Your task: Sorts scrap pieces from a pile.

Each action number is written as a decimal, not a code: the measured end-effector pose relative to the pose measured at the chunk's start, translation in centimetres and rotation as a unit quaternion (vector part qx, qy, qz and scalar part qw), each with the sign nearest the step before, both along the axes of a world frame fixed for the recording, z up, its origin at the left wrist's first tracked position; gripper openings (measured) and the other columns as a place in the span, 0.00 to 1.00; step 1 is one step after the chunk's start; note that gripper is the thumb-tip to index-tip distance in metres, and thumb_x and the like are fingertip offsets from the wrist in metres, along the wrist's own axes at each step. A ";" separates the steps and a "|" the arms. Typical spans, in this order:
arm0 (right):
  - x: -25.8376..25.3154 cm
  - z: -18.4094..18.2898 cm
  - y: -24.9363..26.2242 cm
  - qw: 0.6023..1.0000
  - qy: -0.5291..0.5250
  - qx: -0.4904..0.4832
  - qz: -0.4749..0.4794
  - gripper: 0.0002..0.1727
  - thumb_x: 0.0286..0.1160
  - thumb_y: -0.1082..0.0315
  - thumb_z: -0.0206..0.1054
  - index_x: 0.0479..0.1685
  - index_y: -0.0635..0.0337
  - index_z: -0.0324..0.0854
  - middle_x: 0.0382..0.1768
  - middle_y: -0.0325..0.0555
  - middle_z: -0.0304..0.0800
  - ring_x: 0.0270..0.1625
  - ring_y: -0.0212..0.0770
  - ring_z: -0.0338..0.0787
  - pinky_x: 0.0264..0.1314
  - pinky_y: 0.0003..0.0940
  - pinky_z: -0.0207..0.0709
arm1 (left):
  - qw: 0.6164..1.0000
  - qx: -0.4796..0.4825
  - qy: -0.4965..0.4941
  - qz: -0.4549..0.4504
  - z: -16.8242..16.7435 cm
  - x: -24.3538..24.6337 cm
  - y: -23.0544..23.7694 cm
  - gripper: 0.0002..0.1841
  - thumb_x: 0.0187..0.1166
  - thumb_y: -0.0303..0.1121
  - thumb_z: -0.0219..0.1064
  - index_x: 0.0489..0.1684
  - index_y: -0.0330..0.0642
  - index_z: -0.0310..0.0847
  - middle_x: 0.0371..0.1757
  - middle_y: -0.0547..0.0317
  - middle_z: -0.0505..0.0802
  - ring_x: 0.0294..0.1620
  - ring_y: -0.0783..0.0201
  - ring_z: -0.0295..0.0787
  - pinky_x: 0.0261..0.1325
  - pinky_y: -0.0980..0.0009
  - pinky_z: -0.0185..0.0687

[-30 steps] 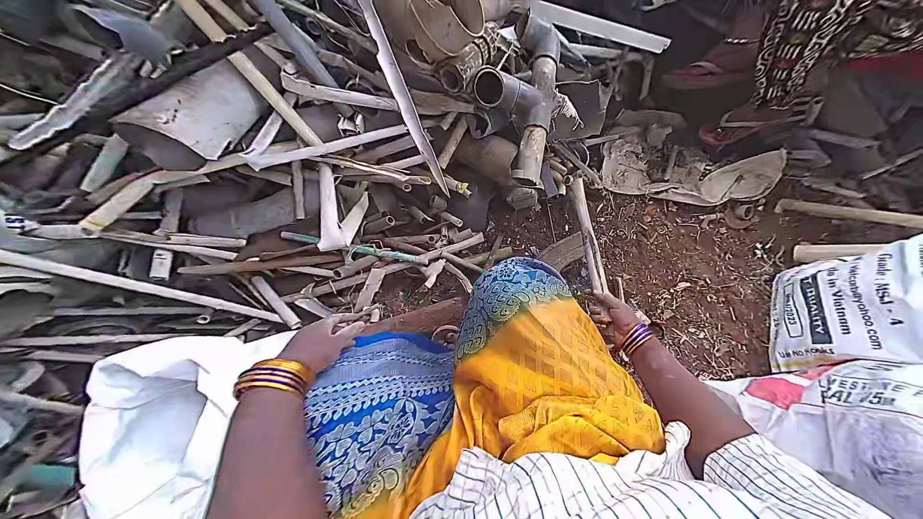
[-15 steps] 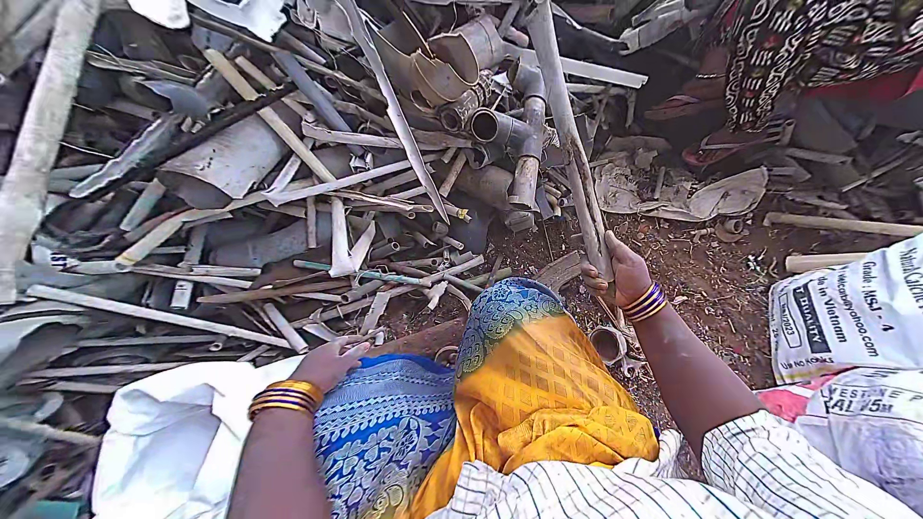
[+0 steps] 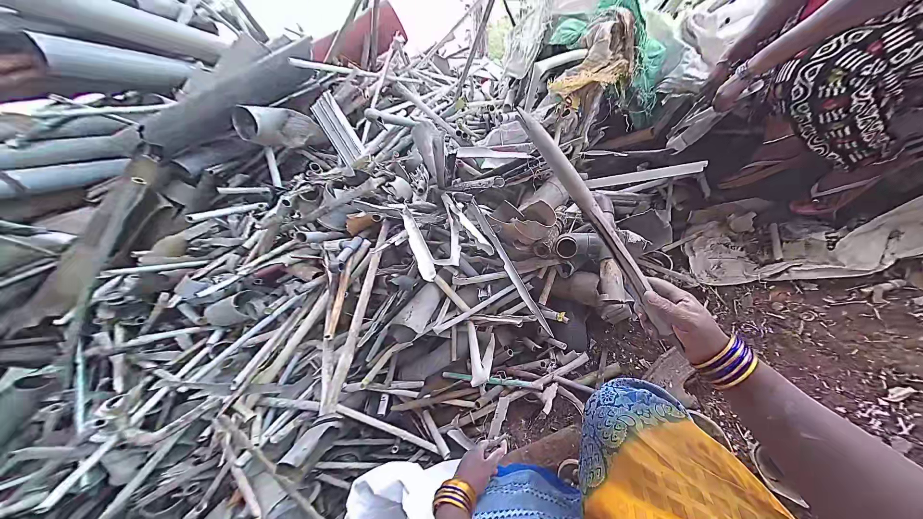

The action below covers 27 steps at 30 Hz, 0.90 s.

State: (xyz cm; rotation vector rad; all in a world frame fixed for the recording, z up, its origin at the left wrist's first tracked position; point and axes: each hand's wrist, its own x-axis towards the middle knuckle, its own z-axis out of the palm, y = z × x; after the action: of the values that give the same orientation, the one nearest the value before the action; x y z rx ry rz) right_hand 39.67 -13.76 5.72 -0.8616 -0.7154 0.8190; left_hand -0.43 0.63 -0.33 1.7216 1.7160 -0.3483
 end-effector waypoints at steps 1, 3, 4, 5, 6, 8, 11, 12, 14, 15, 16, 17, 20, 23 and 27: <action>-0.3 -0.9 -0.2 1.000 -0.018 0.001 -0.020 0.18 0.79 0.65 0.55 0.64 0.59 0.75 0.28 0.24 0.84 0.23 0.19 0.82 0.27 0.14 0.77 | 1.000 0.000 0.001 -0.004 0.1 -0.1 -0.1 0.26 0.93 0.42 0.58 0.83 0.34 0.69 0.71 0.34 0.86 0.70 0.42 0.87 0.77 0.49 0.76; -0.5 -4.1 -0.8 0.990 -0.096 -0.038 -0.094 0.23 0.71 0.58 0.64 0.63 0.60 0.73 0.29 0.22 0.83 0.23 0.16 0.79 0.26 0.13 0.74 | 1.000 -0.004 0.004 -0.014 -0.1 -0.1 -0.1 0.27 0.93 0.42 0.58 0.84 0.34 0.68 0.73 0.33 0.85 0.72 0.41 0.86 0.78 0.48 0.75; -0.5 -6.1 -1.3 0.971 -0.166 -0.099 -0.139 0.28 0.69 0.53 0.66 0.64 0.62 0.73 0.31 0.26 0.82 0.25 0.18 0.78 0.28 0.17 0.74 | 1.000 -0.005 0.007 -0.016 -0.1 -0.2 -0.1 0.27 0.93 0.42 0.58 0.84 0.34 0.68 0.74 0.33 0.85 0.72 0.41 0.85 0.78 0.48 0.75; -0.4 -8.3 -2.2 0.939 -0.238 -0.182 -0.169 0.32 0.69 0.51 0.65 0.66 0.66 0.73 0.33 0.38 0.84 0.28 0.28 0.80 0.32 0.29 0.75 | 1.000 -0.004 0.009 -0.017 -0.2 -0.2 0.0 0.27 0.93 0.42 0.58 0.84 0.35 0.69 0.73 0.34 0.85 0.72 0.42 0.86 0.78 0.48 0.75; -0.4 -10.8 -3.3 0.905 -0.282 -0.270 -0.166 0.33 0.73 0.52 0.66 0.70 0.71 0.72 0.37 0.55 0.87 0.33 0.48 0.86 0.39 0.49 0.79 | 1.000 -0.004 0.009 -0.016 -0.2 -0.3 -0.1 0.26 0.93 0.41 0.58 0.84 0.35 0.69 0.72 0.34 0.86 0.71 0.42 0.86 0.78 0.49 0.75; 0.2 -16.5 -5.8 0.817 -0.319 -0.476 -0.072 0.34 0.85 0.54 0.64 0.78 0.72 0.65 0.51 0.74 0.88 0.54 0.70 0.90 0.60 0.67 0.78 | 1.000 0.000 0.001 -0.007 0.0 -0.6 -0.2 0.25 0.93 0.41 0.58 0.83 0.35 0.70 0.70 0.34 0.87 0.69 0.43 0.87 0.76 0.50 0.76; 1.9 -25.3 -9.2 0.658 -0.309 -0.677 0.114 0.34 0.89 0.51 0.59 0.76 0.76 0.67 0.68 0.74 0.82 0.74 0.66 0.83 0.76 0.61 0.73 | 1.000 0.004 -0.018 0.005 0.0 -0.6 -0.3 0.25 0.93 0.40 0.58 0.83 0.35 0.70 0.70 0.35 0.87 0.68 0.43 0.88 0.76 0.51 0.77; 2.3 -27.1 -10.0 0.638 -0.304 -0.695 0.131 0.33 0.88 0.50 0.60 0.70 0.78 0.73 0.67 0.73 0.83 0.73 0.65 0.84 0.75 0.60 0.74 | 1.000 0.006 -0.024 0.006 0.2 -0.5 -0.2 0.26 0.92 0.40 0.58 0.83 0.35 0.70 0.71 0.35 0.87 0.69 0.43 0.88 0.76 0.51 0.77; 2.3 -28.1 -11.3 0.638 -0.294 -0.702 0.115 0.32 0.85 0.49 0.63 0.66 0.77 0.77 0.64 0.73 0.85 0.72 0.65 0.85 0.73 0.61 0.75 | 1.000 -0.001 -0.019 -0.005 0.4 -0.4 0.0 0.26 0.93 0.41 0.58 0.84 0.35 0.69 0.73 0.35 0.86 0.70 0.44 0.87 0.77 0.51 0.76; 2.4 -27.4 -11.5 0.650 -0.289 -0.696 0.093 0.32 0.85 0.50 0.65 0.66 0.76 0.77 0.64 0.74 0.85 0.72 0.66 0.85 0.74 0.63 0.74 | 1.000 -0.005 -0.017 -0.010 0.5 -0.1 0.0 0.26 0.93 0.42 0.57 0.84 0.36 0.70 0.73 0.35 0.86 0.70 0.44 0.87 0.77 0.50 0.75; 2.2 -26.6 -11.8 0.666 -0.286 -0.685 0.073 0.30 0.84 0.52 0.66 0.66 0.76 0.77 0.63 0.75 0.85 0.71 0.68 0.84 0.74 0.65 0.73 | 1.000 -0.012 -0.015 -0.011 0.4 -0.1 -0.2 0.26 0.93 0.43 0.57 0.83 0.36 0.70 0.73 0.36 0.85 0.70 0.44 0.86 0.77 0.50 0.75; 1.9 -25.3 -11.7 0.687 -0.286 -0.666 0.048 0.28 0.84 0.55 0.67 0.65 0.76 0.78 0.62 0.75 0.86 0.69 0.69 0.85 0.73 0.67 0.72 | 1.000 -0.019 -0.015 -0.010 0.4 -0.1 -0.4 0.26 0.93 0.43 0.57 0.83 0.36 0.70 0.73 0.36 0.85 0.70 0.44 0.86 0.78 0.50 0.74; 1.2 -20.6 -10.6 0.784 -0.285 -0.552 -0.017 0.22 0.82 0.61 0.68 0.57 0.77 0.82 0.45 0.73 0.88 0.49 0.66 0.87 0.56 0.67 0.74 | 0.999 -0.025 -0.012 -0.015 0.8 0.0 -0.6 0.27 0.92 0.44 0.57 0.83 0.33 0.70 0.73 0.35 0.84 0.71 0.43 0.85 0.79 0.49 0.72; 0.3 -16.2 -8.3 0.921 -0.162 -0.351 -0.045 0.10 0.79 0.64 0.56 0.42 0.62 0.77 0.13 0.31 0.72 0.13 0.26 0.73 0.17 0.25 0.69 | 0.999 -0.017 -0.008 -0.030 1.2 0.0 -0.6 0.28 0.92 0.45 0.57 0.82 0.33 0.71 0.75 0.33 0.83 0.75 0.42 0.82 0.82 0.47 0.69; -1.3 -4.7 -4.0 0.961 0.206 -0.098 0.155 0.32 0.92 0.56 0.26 0.37 0.52 0.80 0.17 0.32 0.82 0.18 0.27 0.83 0.23 0.21 0.81 | 1.000 -0.018 -0.021 -0.005 0.6 0.2 -0.5 0.27 0.93 0.44 0.58 0.83 0.34 0.70 0.74 0.34 0.84 0.73 0.42 0.84 0.81 0.47 0.71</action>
State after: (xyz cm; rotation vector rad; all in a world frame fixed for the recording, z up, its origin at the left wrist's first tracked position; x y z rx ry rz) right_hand 38.42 -17.76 0.98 -0.7285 -0.4052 1.3225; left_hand -0.28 0.11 0.27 1.7008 1.6616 -0.3417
